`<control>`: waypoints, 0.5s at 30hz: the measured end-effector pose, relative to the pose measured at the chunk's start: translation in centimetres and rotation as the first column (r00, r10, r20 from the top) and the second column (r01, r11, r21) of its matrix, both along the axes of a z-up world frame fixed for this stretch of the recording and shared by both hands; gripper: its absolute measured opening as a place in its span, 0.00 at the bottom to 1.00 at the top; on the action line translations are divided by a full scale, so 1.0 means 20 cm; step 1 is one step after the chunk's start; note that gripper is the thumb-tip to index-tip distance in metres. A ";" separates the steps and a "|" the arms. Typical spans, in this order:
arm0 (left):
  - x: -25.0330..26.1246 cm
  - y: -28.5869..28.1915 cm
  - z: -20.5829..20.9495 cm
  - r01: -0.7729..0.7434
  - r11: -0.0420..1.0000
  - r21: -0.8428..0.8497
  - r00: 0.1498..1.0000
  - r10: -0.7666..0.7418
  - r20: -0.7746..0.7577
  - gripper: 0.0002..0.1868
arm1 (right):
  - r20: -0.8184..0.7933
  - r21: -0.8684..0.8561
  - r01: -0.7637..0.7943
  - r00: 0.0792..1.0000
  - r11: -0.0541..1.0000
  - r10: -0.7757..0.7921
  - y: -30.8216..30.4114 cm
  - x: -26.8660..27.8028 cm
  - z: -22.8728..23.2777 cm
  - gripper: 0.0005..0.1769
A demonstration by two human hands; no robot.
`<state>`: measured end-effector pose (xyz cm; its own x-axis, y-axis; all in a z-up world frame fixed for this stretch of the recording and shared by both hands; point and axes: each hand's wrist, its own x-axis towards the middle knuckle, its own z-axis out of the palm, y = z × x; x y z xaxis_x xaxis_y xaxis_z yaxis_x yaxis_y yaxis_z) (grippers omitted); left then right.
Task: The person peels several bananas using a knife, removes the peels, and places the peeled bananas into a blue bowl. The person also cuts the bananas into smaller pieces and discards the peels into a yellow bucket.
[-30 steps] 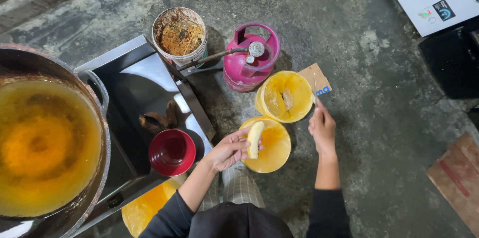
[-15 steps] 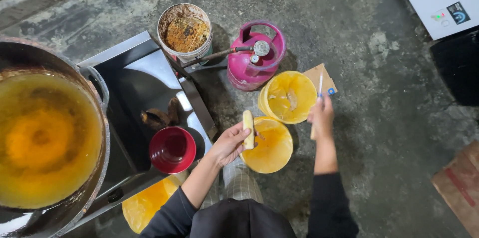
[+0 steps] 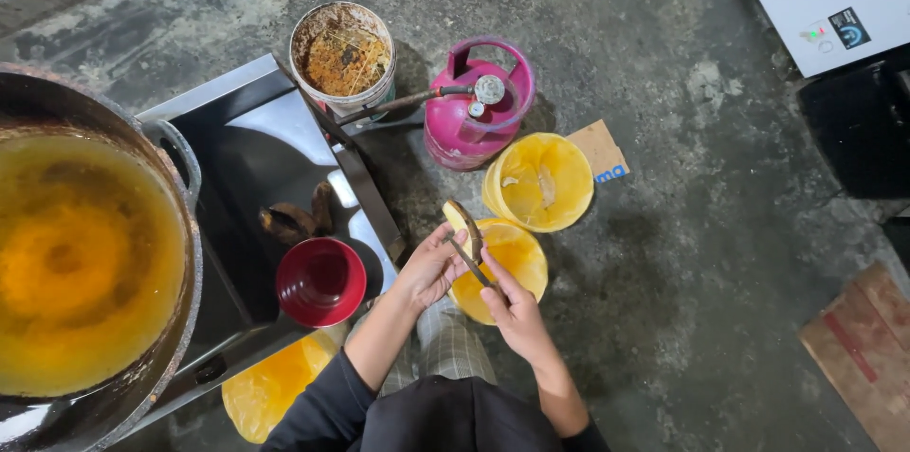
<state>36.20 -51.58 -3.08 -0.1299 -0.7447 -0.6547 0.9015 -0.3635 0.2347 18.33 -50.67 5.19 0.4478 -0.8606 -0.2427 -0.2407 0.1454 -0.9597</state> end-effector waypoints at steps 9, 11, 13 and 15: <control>0.02 0.03 -0.06 -0.006 1.000 -0.007 0.998 0.005 -0.066 0.12 | -0.118 -0.167 0.023 0.992 0.986 -0.043 0.04 -0.04 -0.21 0.25; 0.02 0.04 -0.02 0.010 1.000 -0.027 0.998 -0.011 -0.063 0.14 | -0.089 -0.138 0.049 0.994 0.989 -0.061 0.00 -0.02 -0.11 0.24; 0.03 0.04 0.02 0.023 0.999 -0.046 0.998 -0.026 -0.057 0.15 | -0.058 -0.107 0.071 0.995 0.992 -0.078 -0.04 -0.02 -0.02 0.24; 0.04 0.05 0.05 0.090 0.991 -0.100 0.992 -0.099 -0.082 0.18 | -0.010 -0.046 0.135 0.991 0.990 -0.136 -0.07 -0.03 0.04 0.24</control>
